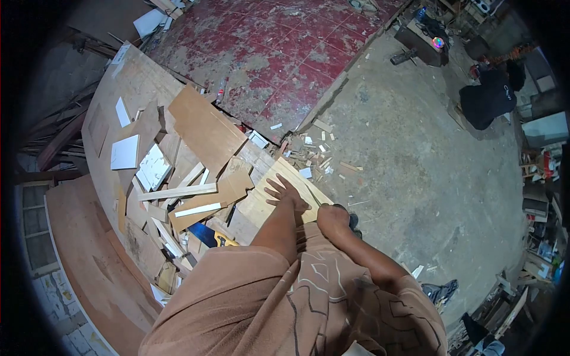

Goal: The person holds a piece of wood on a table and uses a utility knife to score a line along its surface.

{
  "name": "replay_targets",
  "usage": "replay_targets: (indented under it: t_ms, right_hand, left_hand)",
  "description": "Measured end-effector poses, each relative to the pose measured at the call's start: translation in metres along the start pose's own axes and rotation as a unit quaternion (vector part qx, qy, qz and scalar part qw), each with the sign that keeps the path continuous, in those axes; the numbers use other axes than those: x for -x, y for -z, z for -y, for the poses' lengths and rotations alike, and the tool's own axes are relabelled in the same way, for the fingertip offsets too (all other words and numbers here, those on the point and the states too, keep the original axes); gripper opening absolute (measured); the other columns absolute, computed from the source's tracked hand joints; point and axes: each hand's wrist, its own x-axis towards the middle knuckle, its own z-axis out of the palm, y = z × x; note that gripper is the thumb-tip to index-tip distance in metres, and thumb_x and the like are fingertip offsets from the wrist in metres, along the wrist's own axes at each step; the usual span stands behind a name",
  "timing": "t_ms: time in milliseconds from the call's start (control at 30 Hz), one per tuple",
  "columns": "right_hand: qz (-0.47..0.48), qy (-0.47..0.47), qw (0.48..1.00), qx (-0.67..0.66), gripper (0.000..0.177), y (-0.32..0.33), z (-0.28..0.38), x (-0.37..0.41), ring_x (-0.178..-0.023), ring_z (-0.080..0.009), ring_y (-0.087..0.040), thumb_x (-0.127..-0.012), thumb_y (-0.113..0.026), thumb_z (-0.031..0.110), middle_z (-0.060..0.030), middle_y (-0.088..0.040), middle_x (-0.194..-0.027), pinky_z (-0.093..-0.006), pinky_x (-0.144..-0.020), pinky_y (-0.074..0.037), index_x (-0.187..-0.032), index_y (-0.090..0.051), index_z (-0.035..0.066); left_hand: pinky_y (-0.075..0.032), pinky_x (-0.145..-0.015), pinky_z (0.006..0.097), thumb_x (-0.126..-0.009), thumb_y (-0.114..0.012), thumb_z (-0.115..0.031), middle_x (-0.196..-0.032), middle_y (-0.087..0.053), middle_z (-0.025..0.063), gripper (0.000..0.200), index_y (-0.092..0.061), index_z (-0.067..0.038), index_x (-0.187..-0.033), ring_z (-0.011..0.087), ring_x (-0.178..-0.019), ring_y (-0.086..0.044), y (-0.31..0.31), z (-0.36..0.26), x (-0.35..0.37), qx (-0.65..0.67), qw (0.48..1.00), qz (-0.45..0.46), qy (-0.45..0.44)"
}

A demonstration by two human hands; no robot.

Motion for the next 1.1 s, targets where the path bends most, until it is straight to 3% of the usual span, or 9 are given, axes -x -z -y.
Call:
replay_targets:
  t_ms: [233,300,333,400,433,667,767,933,1100]
  right_hand:
    - [0.015,-0.073,0.997,-0.015,0.023,-0.02,0.005,-0.039,-0.082,-0.0345,-0.07,-0.087,-0.05,0.014,-0.0211,-0.07,-0.089,-0.0439,-0.07,-0.057,-0.094,-0.067,0.0]
    - [0.01,-0.061,0.998,-0.012,0.023,-0.046,-0.001,-0.074,-0.082,-0.0346,-0.071,-0.088,-0.049,0.015,-0.0207,-0.07,-0.088,-0.0431,-0.069,-0.057,-0.095,-0.067,0.002]
    - [0.011,-0.063,0.998,-0.012,0.023,-0.057,-0.005,-0.081,-0.082,-0.0346,-0.071,-0.088,-0.049,0.015,-0.0207,-0.07,-0.088,-0.0431,-0.069,-0.057,-0.095,-0.067,0.002]
    - [-0.037,-0.045,0.998,-0.037,0.022,-0.064,-0.005,-0.092,-0.082,-0.0363,-0.07,-0.088,-0.049,0.015,-0.0215,-0.07,-0.087,-0.0439,-0.069,-0.057,-0.097,-0.065,0.003]
    - [-0.039,-0.048,0.997,-0.039,0.022,-0.062,-0.006,-0.087,-0.082,-0.0363,-0.07,-0.088,-0.049,0.015,-0.0215,-0.07,-0.087,-0.0439,-0.069,-0.057,-0.097,-0.065,0.003]
    - [0.055,-0.129,0.988,-0.057,0.023,-0.005,-0.014,0.004,-0.084,-0.0378,-0.069,-0.087,-0.049,0.015,-0.0232,-0.069,-0.091,-0.0465,-0.071,-0.056,-0.095,-0.066,0.001]
    - [0.027,-0.091,0.994,-0.05,0.019,-0.028,-0.01,-0.026,-0.078,-0.0371,-0.069,-0.085,-0.051,0.013,-0.0216,-0.069,-0.087,-0.0456,-0.068,-0.056,-0.093,-0.063,0.0]
    - [-0.048,-0.061,0.995,-0.068,0.022,-0.072,-0.009,-0.089,-0.079,-0.0371,-0.069,-0.085,-0.051,0.016,-0.0226,-0.069,-0.085,-0.0464,-0.069,-0.056,-0.096,-0.062,0.0]
    - [-0.007,-0.107,0.992,-0.062,0.022,-0.035,-0.018,-0.02,-0.076,-0.0373,-0.069,-0.084,-0.05,0.015,-0.0219,-0.069,-0.083,-0.0469,-0.066,-0.056,-0.095,-0.063,0.0]
  left_hand:
    - [0.007,-0.107,0.0671,-0.059,-0.088,-0.046,-0.141,0.039,0.0324,0.156,0.044,-0.009,-0.133,0.0465,-0.136,0.029,-0.026,-0.002,-0.03,-0.018,0.999,0.009,0.029]
    - [-0.004,-0.103,0.0742,-0.057,-0.089,-0.046,-0.142,0.035,0.0352,0.154,0.036,-0.012,-0.14,0.0535,-0.135,0.024,-0.085,0.002,-0.081,-0.124,0.949,-0.271,0.101]
    - [-0.004,-0.103,0.0742,-0.057,-0.089,-0.046,-0.142,0.035,0.0352,0.154,0.036,-0.012,-0.14,0.0535,-0.135,0.024,-0.071,0.001,-0.068,-0.125,0.95,-0.269,0.099]
    - [-0.004,-0.102,0.0748,-0.06,-0.088,-0.047,-0.142,0.035,0.0353,0.152,0.037,-0.011,-0.139,0.054,-0.134,0.025,-0.018,-0.002,-0.03,-0.006,0.999,-0.02,0.035]
    - [-0.004,-0.102,0.0749,-0.058,-0.089,-0.047,-0.141,0.036,0.0359,0.155,0.04,-0.01,-0.137,0.054,-0.134,0.026,-0.015,-0.003,-0.03,-0.059,0.997,0.0,0.042]
    - [0.002,-0.107,0.0691,-0.059,-0.085,-0.055,-0.14,0.036,0.0375,0.158,0.049,-0.01,-0.128,0.0488,-0.136,0.028,0.006,-0.009,-0.004,-0.055,0.997,0.04,0.037]
    - [-0.008,-0.104,0.0728,-0.058,-0.089,-0.047,-0.14,0.036,0.0371,0.158,0.046,-0.01,-0.131,0.0532,-0.135,0.025,-0.002,-0.011,-0.013,-0.085,0.995,0.033,0.052]
    - [-0.009,-0.105,0.0718,-0.057,-0.089,-0.048,-0.14,0.036,0.0367,0.158,0.046,-0.01,-0.131,0.0528,-0.136,0.024,-0.021,-0.008,-0.041,-0.035,0.997,-0.014,0.073]
    - [-0.009,-0.105,0.0718,-0.054,-0.09,-0.051,-0.139,0.038,0.0364,0.161,0.046,-0.009,-0.131,0.0525,-0.135,0.024,-0.001,-0.012,-0.015,-0.057,0.995,0.038,0.068]
